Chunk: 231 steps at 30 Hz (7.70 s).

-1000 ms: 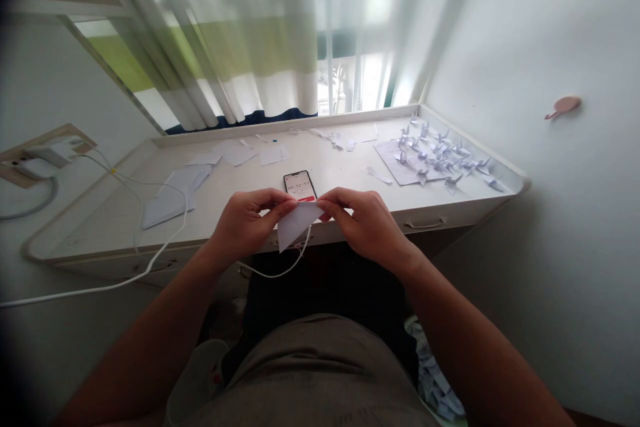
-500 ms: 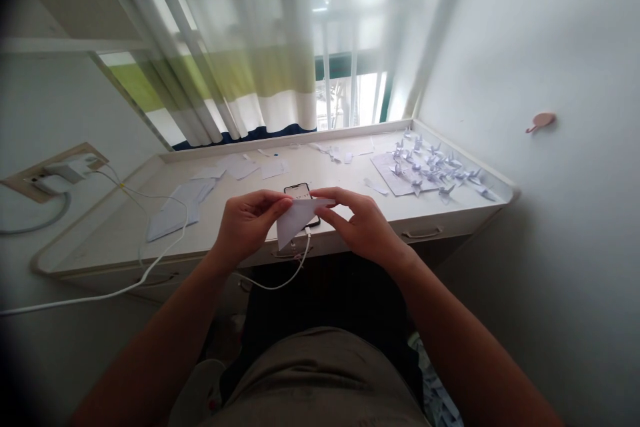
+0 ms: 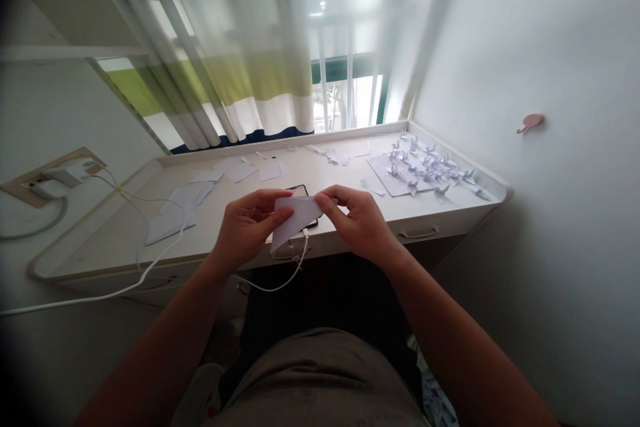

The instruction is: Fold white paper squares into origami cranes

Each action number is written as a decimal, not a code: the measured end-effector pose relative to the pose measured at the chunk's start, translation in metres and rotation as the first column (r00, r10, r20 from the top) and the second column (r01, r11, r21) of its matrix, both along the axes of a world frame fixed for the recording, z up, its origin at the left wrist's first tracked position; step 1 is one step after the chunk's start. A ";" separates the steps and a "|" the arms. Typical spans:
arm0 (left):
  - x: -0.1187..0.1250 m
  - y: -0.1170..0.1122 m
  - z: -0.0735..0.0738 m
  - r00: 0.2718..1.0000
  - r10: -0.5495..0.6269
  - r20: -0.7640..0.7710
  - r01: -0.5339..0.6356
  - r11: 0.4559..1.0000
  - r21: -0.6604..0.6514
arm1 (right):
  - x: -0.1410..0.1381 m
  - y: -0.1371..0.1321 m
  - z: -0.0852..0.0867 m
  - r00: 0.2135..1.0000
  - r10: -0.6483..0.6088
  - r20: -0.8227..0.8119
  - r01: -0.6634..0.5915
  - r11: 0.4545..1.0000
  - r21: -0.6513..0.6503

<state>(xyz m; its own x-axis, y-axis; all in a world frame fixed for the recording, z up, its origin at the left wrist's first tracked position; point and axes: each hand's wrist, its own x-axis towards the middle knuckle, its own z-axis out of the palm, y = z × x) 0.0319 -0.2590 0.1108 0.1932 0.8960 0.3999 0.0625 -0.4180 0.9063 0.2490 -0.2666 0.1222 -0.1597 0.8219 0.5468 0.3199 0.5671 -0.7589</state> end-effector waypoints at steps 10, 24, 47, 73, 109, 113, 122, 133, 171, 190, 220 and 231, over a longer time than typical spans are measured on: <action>0.009 -0.013 0.007 0.988 -0.029 0.149 0.050 0.989 -0.142 | -0.008 -0.005 0.004 0.973 0.112 -0.201 -0.147 0.975 -0.167; 0.019 -0.038 0.010 0.937 0.169 0.306 -0.091 0.964 -0.251 | -0.021 -0.021 -0.003 0.844 0.228 -0.485 -0.326 0.937 -0.128; 0.017 -0.040 0.000 0.976 0.073 0.205 -0.075 0.997 0.004 | -0.024 -0.019 -0.018 0.843 0.003 -0.537 -0.049 0.996 -0.072; 0.005 -0.038 -0.004 0.966 0.254 -0.045 -0.251 0.965 0.071 | -0.009 -0.023 -0.009 0.987 -0.035 -0.155 0.026 0.998 -0.061; -0.012 -0.030 0.015 0.975 0.024 -0.222 -0.039 0.997 -0.063 | 0.004 -0.017 0.002 0.988 0.084 0.131 -0.077 0.996 -0.052; -0.015 -0.028 0.017 0.958 -0.005 -0.286 -0.034 0.991 -0.132 | 0.007 -0.017 0.002 0.983 0.086 0.162 -0.075 0.995 -0.073; -0.016 -0.029 0.034 0.875 -0.104 -0.472 0.040 0.989 -0.144 | 0.007 -0.018 0.005 0.985 0.164 0.062 -0.153 0.976 -0.153; -0.010 -0.030 0.030 0.922 -0.132 -0.363 0.062 0.978 -0.197 | 0.001 -0.013 -0.007 0.954 0.255 -0.156 -0.285 0.934 -0.216; -0.001 -0.030 0.019 0.974 -0.204 -0.092 0.165 0.932 -0.322 | -0.002 -0.020 -0.010 0.820 0.348 -0.455 -0.496 0.828 -0.261; 0.010 -0.037 0.012 0.960 -0.170 -0.224 0.136 0.978 -0.158 | -0.010 -0.018 -0.023 0.904 0.234 -0.357 -0.321 0.924 -0.208; 0.012 -0.031 0.003 0.997 0.054 0.054 -0.044 0.984 -0.174 | -0.014 -0.023 -0.029 0.906 0.079 -0.417 -0.122 0.989 -0.078; -0.011 -0.039 0.012 0.958 -0.245 -0.146 0.199 0.941 -0.274 | -0.006 -0.019 -0.011 0.801 0.364 -0.474 -0.564 0.724 -0.397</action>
<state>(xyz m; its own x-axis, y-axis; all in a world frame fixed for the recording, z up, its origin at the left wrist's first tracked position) 0.0205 -0.2978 0.1232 0.4450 0.8893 0.1061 0.1622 -0.1965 0.9670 0.2432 -0.2858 0.1111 -0.4830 0.8571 0.1790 -0.2145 0.0824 -0.9732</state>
